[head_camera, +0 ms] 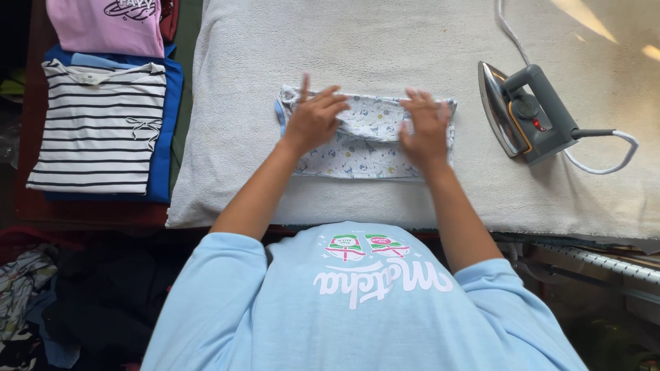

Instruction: Iron and fold pieces of clothing on a covered surface.

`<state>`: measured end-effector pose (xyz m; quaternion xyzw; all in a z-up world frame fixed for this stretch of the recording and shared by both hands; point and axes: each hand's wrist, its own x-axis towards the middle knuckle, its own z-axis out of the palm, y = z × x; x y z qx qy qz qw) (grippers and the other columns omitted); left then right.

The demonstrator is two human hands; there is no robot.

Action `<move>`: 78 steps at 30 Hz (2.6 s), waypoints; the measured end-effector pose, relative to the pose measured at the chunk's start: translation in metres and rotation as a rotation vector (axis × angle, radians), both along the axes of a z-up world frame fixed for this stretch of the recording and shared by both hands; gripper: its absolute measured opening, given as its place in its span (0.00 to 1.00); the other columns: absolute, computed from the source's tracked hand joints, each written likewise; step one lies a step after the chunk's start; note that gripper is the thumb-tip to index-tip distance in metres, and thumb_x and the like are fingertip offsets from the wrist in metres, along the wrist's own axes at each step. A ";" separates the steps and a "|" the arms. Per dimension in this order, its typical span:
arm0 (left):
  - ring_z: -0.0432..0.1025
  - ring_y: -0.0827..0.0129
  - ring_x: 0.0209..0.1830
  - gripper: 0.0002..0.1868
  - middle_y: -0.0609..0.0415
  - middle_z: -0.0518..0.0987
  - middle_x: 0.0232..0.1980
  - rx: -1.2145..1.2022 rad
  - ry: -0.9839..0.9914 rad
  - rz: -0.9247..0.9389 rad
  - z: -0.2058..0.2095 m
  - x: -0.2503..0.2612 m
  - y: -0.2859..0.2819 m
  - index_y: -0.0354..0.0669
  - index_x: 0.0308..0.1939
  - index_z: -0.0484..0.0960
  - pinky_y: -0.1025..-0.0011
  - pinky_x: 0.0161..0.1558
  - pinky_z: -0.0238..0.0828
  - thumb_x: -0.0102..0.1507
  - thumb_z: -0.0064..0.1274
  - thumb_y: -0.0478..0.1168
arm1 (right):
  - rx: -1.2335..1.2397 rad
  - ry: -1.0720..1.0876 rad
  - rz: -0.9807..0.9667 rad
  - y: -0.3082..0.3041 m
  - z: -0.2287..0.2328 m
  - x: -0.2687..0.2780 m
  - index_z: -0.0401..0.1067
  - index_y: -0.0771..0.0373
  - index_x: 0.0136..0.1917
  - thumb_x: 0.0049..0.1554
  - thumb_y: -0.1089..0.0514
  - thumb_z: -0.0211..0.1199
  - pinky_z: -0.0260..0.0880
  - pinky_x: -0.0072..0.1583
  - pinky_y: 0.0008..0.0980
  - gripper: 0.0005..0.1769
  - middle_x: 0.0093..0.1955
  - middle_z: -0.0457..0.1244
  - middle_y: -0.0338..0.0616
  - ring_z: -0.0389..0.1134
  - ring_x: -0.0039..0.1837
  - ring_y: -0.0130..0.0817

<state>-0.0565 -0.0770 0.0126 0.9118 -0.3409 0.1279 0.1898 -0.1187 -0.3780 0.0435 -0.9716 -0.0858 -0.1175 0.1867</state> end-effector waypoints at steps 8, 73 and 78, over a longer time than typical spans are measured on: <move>0.33 0.58 0.81 0.42 0.53 0.42 0.83 0.193 0.410 0.200 0.030 0.004 0.026 0.63 0.79 0.55 0.47 0.73 0.20 0.65 0.32 0.74 | -0.133 0.490 -0.209 -0.031 -0.001 0.023 0.37 0.57 0.83 0.59 0.21 0.40 0.15 0.75 0.69 0.54 0.87 0.28 0.47 0.23 0.86 0.42; 0.40 0.51 0.84 0.39 0.43 0.47 0.84 0.123 0.129 0.184 -0.009 -0.047 -0.071 0.54 0.81 0.57 0.37 0.77 0.26 0.70 0.42 0.64 | -0.135 0.403 -0.360 0.004 0.109 0.005 0.72 0.64 0.54 0.59 0.34 0.66 0.71 0.50 0.51 0.30 0.46 0.70 0.57 0.73 0.49 0.55; 0.41 0.49 0.85 0.42 0.43 0.46 0.84 0.098 0.146 0.177 -0.009 -0.052 -0.062 0.54 0.82 0.53 0.44 0.78 0.30 0.70 0.39 0.68 | -0.175 0.338 -0.442 -0.008 0.092 0.035 0.72 0.64 0.55 0.61 0.34 0.65 0.72 0.51 0.51 0.29 0.46 0.71 0.56 0.73 0.50 0.54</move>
